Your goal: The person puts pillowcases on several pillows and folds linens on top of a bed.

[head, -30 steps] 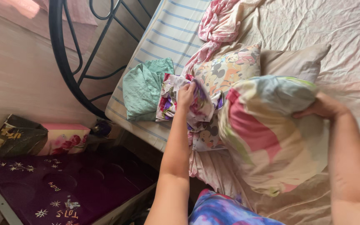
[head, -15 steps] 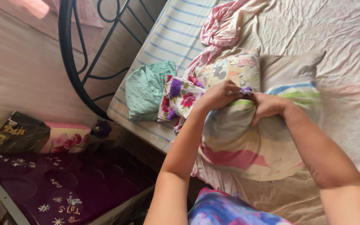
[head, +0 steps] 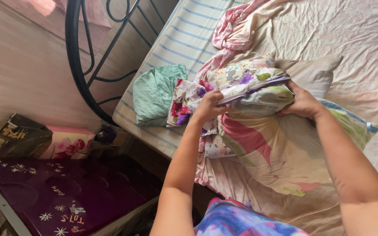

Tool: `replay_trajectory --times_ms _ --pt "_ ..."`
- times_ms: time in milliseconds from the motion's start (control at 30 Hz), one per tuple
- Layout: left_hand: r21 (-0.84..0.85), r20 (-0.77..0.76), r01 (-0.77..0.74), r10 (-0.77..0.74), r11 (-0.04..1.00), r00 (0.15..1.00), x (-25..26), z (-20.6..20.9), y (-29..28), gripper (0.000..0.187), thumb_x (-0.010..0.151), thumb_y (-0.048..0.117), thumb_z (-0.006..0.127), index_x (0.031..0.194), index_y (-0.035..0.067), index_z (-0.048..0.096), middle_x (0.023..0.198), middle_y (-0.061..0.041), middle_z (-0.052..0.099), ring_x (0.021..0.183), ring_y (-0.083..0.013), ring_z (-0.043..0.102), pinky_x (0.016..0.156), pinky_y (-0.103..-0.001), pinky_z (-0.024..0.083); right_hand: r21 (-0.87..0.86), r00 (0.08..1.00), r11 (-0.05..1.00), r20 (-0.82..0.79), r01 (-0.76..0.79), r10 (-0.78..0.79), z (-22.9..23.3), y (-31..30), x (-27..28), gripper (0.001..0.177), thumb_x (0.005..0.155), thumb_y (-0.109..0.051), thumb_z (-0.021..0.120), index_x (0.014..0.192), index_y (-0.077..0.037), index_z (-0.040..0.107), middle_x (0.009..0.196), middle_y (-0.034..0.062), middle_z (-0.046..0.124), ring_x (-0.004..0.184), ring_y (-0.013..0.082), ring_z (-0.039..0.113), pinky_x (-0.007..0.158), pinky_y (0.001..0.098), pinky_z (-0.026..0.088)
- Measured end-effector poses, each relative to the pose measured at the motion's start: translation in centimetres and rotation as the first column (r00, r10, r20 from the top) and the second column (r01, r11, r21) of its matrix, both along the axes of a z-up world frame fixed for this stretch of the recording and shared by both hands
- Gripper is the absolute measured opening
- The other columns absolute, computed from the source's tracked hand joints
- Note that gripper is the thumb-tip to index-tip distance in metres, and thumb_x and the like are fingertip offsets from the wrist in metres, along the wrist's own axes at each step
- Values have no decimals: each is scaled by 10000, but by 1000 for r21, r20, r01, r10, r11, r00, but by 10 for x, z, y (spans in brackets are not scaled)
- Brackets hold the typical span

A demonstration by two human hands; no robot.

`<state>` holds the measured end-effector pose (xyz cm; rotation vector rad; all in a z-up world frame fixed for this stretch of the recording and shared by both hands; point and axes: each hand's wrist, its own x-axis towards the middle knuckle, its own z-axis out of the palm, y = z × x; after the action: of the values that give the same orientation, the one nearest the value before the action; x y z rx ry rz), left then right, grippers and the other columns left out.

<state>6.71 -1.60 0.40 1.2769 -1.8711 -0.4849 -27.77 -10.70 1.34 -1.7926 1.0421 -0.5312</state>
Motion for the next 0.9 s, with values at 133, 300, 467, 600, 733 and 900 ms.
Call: replay_trajectory --times_ms 133,300,467,600,733,900 --pt "330 -565 59 147 942 812 -12 -68 -11 157 863 62 816 836 1 675 766 6 608 677 -86 542 579 -274 438 47 999 998 28 31 -32 -3 6 -3 1111 488 -20 897 1514 -101 480 1299 49 670 1183 176 602 1036 296 460" --pt "297 -901 385 122 874 417 -11 -74 -13 263 946 63 839 935 41 577 761 -17 609 611 -74 531 513 -239 396 83 985 996 168 18 -31 -12 9 -21 1083 493 -35 888 1504 -87 505 1352 35 644 1219 142 579 1055 277 456" --pt "640 -228 98 66 762 971 -2 0 -9 313 784 39 827 1041 107 662 880 -43 712 787 -172 661 648 -321 497 36 992 991 -7 129 -129 -19 10 -41 1020 502 -29 905 1460 -125 568 1269 38 697 1128 132 615 998 293 481" --pt "-156 270 -607 625 779 733 -6 15 -18 369 765 -16 650 1115 95 688 1037 -166 715 788 -384 687 686 -473 543 -76 987 988 -74 135 -140 -26 16 -47 872 574 -77 907 1406 -132 652 1165 53 761 1038 134 664 962 312 515" --pt "-298 -383 -696 586 654 714 22 -38 -32 210 951 -5 555 1105 77 670 1045 -132 680 966 -300 667 882 -407 549 -46 970 975 -107 216 -220 -28 26 -50 840 572 -90 907 1375 -116 659 1156 59 756 1023 145 681 927 327 522" --pt "170 -715 -299 326 939 618 31 -102 -36 209 997 4 498 1079 22 688 969 -105 701 896 -231 647 833 -376 534 -24 973 974 -50 226 -227 -42 25 -63 780 569 -87 919 1313 -104 687 1168 59 758 1040 151 676 935 333 526"
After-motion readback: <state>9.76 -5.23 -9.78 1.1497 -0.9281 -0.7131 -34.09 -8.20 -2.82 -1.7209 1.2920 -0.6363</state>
